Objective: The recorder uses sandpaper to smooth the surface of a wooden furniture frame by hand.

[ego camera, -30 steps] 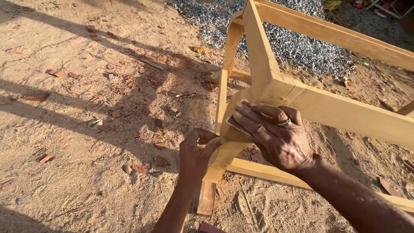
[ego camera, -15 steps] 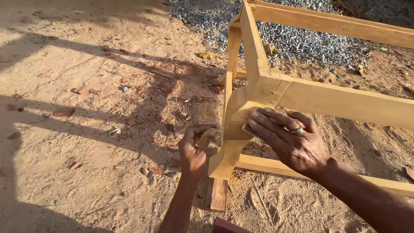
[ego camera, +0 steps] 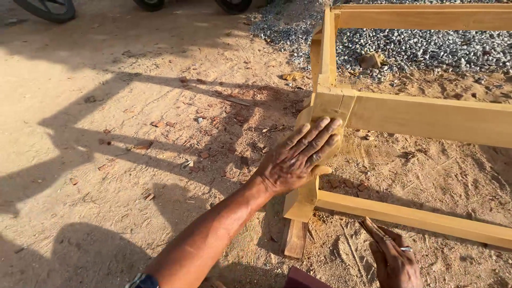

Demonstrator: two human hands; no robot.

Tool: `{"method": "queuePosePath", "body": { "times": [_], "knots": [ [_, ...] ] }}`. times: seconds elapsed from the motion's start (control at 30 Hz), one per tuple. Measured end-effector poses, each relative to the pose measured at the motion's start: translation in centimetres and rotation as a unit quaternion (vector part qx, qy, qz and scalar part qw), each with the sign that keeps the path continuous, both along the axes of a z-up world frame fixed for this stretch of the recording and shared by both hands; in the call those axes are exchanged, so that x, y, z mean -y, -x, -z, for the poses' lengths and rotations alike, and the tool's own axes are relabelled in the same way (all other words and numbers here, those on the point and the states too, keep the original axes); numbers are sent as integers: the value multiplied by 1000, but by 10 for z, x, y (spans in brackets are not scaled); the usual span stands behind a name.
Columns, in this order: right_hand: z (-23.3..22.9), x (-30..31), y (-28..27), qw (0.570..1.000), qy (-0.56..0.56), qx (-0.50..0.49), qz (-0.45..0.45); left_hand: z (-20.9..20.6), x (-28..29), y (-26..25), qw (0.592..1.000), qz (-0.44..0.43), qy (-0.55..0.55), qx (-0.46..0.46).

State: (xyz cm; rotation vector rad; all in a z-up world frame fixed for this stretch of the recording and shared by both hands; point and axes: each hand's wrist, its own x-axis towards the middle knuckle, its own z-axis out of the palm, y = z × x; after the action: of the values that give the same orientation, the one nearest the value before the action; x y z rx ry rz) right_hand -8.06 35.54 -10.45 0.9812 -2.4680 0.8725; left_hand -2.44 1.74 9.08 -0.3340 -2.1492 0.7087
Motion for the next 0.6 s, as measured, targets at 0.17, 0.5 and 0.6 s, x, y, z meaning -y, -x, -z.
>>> {"method": "queuePosePath", "body": {
  "times": [0.17,0.5,0.6],
  "knots": [
    [27,11,2,1000,11,-2,19,-39,-33,21,997,41,29,64],
    [6,4,-5,979,-6,191,73,72,-28,46,874,-5,484,36],
    [98,-26,62,948,173,256,75,94,-24,32,900,25,426,84]
  ]
}}
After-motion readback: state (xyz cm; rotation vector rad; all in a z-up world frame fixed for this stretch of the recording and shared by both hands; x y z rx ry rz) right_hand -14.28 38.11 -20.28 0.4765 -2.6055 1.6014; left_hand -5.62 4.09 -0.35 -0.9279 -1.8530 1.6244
